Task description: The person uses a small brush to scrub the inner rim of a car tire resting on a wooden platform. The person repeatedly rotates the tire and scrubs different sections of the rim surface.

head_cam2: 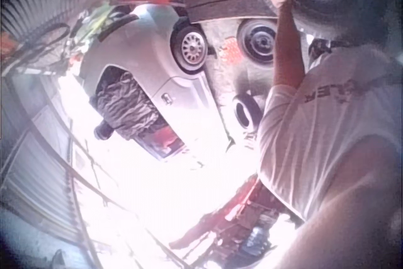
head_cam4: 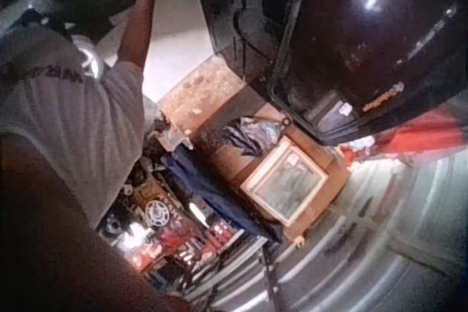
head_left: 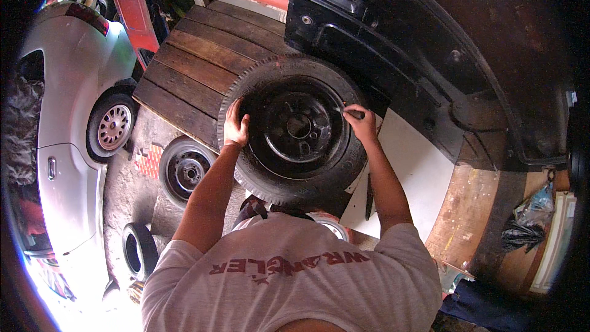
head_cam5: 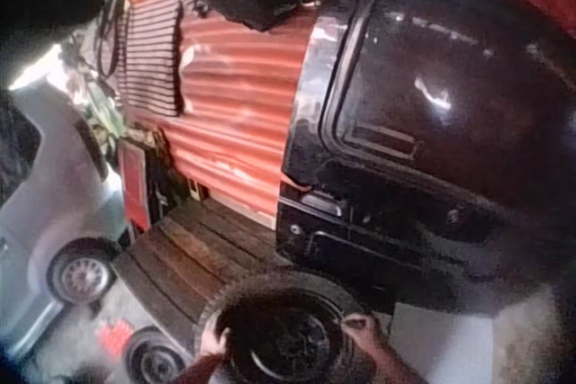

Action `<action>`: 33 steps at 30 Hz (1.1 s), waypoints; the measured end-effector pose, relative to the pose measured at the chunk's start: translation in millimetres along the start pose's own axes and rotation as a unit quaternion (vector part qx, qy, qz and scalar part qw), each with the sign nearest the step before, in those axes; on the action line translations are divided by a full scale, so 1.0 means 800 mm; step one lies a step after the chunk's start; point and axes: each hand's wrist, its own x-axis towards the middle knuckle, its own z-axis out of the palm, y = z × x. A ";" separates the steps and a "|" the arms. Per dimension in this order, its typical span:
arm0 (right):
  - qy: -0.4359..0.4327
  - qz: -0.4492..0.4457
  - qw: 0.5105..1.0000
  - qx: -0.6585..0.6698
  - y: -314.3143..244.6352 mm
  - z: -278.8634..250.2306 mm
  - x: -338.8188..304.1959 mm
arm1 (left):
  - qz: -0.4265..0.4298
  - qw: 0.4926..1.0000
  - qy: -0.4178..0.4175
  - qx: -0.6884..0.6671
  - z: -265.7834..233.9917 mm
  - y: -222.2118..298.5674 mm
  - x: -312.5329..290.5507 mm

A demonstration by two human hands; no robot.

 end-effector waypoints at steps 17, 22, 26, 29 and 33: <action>0.056 -0.019 0.998 0.037 0.018 0.032 -0.174 | 0.010 0.999 0.009 0.041 0.005 -0.008 -0.003; 0.112 -0.058 0.991 0.032 0.026 0.023 -0.145 | 0.023 1.000 0.001 0.017 0.002 -0.010 0.002; 0.095 -0.051 0.993 0.038 0.020 0.019 -0.165 | 0.022 1.000 0.008 -0.007 -0.007 -0.006 -0.027; 0.119 0.017 0.988 0.098 0.022 0.007 -0.184 | 0.031 0.999 -0.017 -0.034 -0.005 0.028 -0.062; -0.089 0.019 0.986 0.139 0.017 0.017 -0.172 | 0.017 1.000 -0.008 0.002 -0.006 0.035 -0.076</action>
